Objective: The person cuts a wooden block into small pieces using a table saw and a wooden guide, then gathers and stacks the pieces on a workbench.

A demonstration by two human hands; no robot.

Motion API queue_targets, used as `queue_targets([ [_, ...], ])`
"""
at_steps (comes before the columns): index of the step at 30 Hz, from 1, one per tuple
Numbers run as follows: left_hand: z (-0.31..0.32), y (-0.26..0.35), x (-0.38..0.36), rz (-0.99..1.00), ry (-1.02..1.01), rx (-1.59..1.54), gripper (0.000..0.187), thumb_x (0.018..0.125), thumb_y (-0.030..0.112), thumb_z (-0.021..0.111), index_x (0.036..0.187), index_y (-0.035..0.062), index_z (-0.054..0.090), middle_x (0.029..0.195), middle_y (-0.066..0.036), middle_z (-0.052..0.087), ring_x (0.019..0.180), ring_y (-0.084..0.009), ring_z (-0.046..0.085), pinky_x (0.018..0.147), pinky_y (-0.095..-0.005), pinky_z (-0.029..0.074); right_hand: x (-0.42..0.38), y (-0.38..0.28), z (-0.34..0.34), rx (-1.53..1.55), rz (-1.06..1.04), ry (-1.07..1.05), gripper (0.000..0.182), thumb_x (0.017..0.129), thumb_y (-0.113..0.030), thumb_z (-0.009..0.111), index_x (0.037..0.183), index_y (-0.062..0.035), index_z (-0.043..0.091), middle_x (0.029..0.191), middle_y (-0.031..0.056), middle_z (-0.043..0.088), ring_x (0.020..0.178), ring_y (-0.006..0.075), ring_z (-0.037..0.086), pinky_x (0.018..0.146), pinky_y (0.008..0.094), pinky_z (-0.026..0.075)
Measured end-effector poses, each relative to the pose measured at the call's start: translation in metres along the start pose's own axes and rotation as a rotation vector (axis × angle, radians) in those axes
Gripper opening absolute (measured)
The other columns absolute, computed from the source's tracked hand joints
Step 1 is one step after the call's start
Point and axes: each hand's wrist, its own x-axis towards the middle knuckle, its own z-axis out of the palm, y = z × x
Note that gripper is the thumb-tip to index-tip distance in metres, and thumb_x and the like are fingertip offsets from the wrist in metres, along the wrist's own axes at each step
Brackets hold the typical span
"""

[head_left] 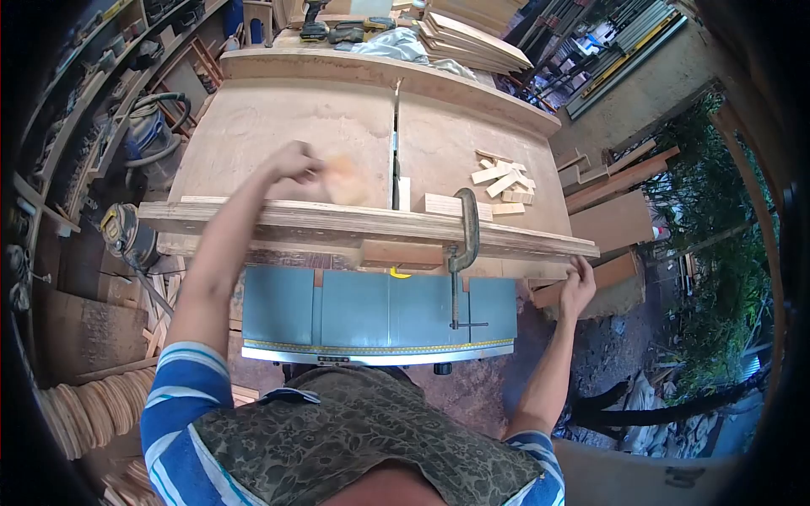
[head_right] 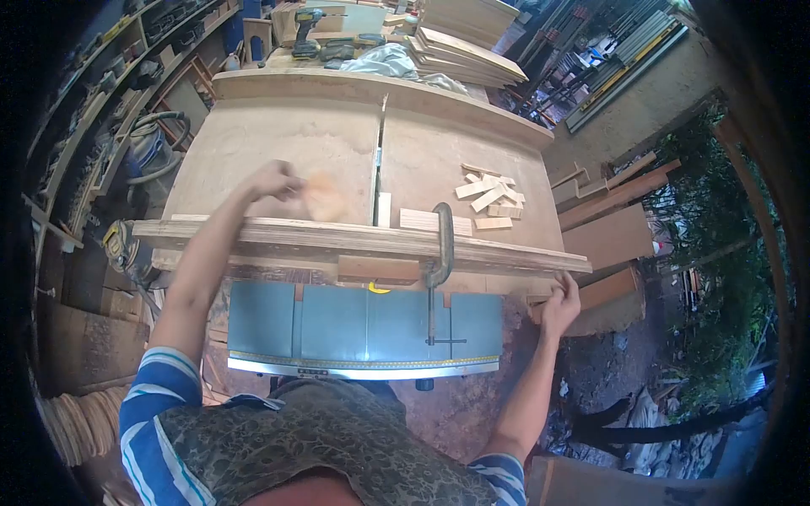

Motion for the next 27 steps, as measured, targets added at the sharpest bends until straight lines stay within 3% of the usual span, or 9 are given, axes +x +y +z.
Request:
queue_targets([
  [5,-0.165,-0.059,-0.104,-0.070,0.654,-0.159,0.021,0.094,0.024,0.074,0.089,0.0034,0.074,0.079,-0.002,0.070,0.069,-0.0107,0.067,0.060,-0.0260,0.053,0.023,-0.047,0.042,-0.259,-0.213,-0.271,0.038,0.095,-0.001,0.051,0.128,0.0028,0.068,0.119,0.0192,0.074,0.108,0.0312,0.072,0.099,0.0391,0.055],
  [8,-0.312,-0.206,-0.154,-0.109,0.956,-0.328,0.029,0.097,0.031,0.070,0.098,0.0040,0.079,0.091,-0.002,0.077,0.075,-0.0119,0.070,0.063,-0.0272,0.050,0.030,-0.049,0.074,-0.230,-0.173,-0.484,0.034,0.092,-0.005,0.058,0.123,0.0003,0.072,0.122,0.0230,0.072,0.115,0.0384,0.068,0.104,0.0451,0.052],
  [11,-0.239,-0.114,-0.238,-0.352,1.055,0.387,0.046,0.089,0.042,0.073,0.115,0.0041,0.079,0.102,-0.012,0.080,0.087,-0.0245,0.075,0.080,-0.0389,0.057,0.034,-0.034,0.102,-0.300,-0.346,-0.517,0.033,0.096,-0.020,0.060,0.119,-0.0004,0.075,0.117,0.0260,0.074,0.113,0.0421,0.069,0.101,0.0478,0.051],
  [13,-0.164,-0.066,-0.243,-0.282,1.210,0.590,0.045,0.089,0.041,0.073,0.118,0.0076,0.078,0.110,-0.016,0.078,0.102,-0.0299,0.075,0.089,-0.0433,0.057,0.040,-0.021,0.122,-0.359,-0.200,-0.542,0.042,0.102,-0.032,0.058,0.121,0.0019,0.073,0.110,0.0268,0.073,0.107,0.0413,0.069,0.098,0.0484,0.051],
  [15,-0.122,-0.086,-0.204,0.206,1.256,0.605,0.029,0.093,0.029,0.068,0.109,0.0075,0.079,0.118,-0.019,0.075,0.109,-0.0355,0.072,0.097,-0.0474,0.054,0.037,-0.034,0.128,-0.464,-0.229,-0.528,0.047,0.103,-0.038,0.055,0.124,-0.0005,0.073,0.113,0.0298,0.069,0.112,0.0455,0.063,0.102,0.0504,0.047],
  [16,-0.093,-0.021,-0.222,0.168,0.800,0.603,0.037,0.094,0.037,0.069,0.107,0.0045,0.078,0.114,-0.021,0.075,0.111,-0.0389,0.070,0.102,-0.0488,0.051,0.031,-0.075,0.118,-0.487,-0.102,-0.629,0.048,0.103,-0.039,0.054,0.124,-0.0007,0.073,0.117,0.0317,0.068,0.116,0.0476,0.060,0.105,0.0507,0.046],
  [21,-0.035,-0.032,-0.176,-0.051,0.620,0.707,0.052,0.101,0.049,0.052,0.108,0.0043,0.078,0.111,-0.022,0.075,0.116,-0.0382,0.068,0.108,-0.0501,0.046,0.041,-0.022,0.137,-0.533,-0.353,-0.430,0.049,0.101,-0.041,0.049,0.128,-0.0048,0.071,0.113,0.0317,0.070,0.110,0.0494,0.065,0.098,0.0569,0.047],
  [23,-0.033,-0.032,-0.178,-0.090,0.578,0.783,0.057,0.103,0.051,0.046,0.106,0.0056,0.079,0.109,-0.021,0.076,0.113,-0.0384,0.069,0.108,-0.0516,0.044,0.049,-0.030,0.137,-0.515,-0.284,-0.615,0.050,0.101,-0.039,0.047,0.130,-0.0046,0.069,0.115,0.0318,0.070,0.108,0.0509,0.065,0.098,0.0570,0.048],
  [27,-0.030,-0.026,-0.182,-0.122,0.547,0.878,0.038,0.096,0.036,0.054,0.107,0.0117,0.081,0.115,-0.017,0.077,0.114,-0.0360,0.071,0.109,-0.0516,0.046,0.055,-0.014,0.145,-0.547,-0.276,-0.623,0.051,0.101,-0.036,0.043,0.128,-0.0013,0.068,0.123,0.0299,0.068,0.115,0.0491,0.064,0.099,0.0559,0.048],
])
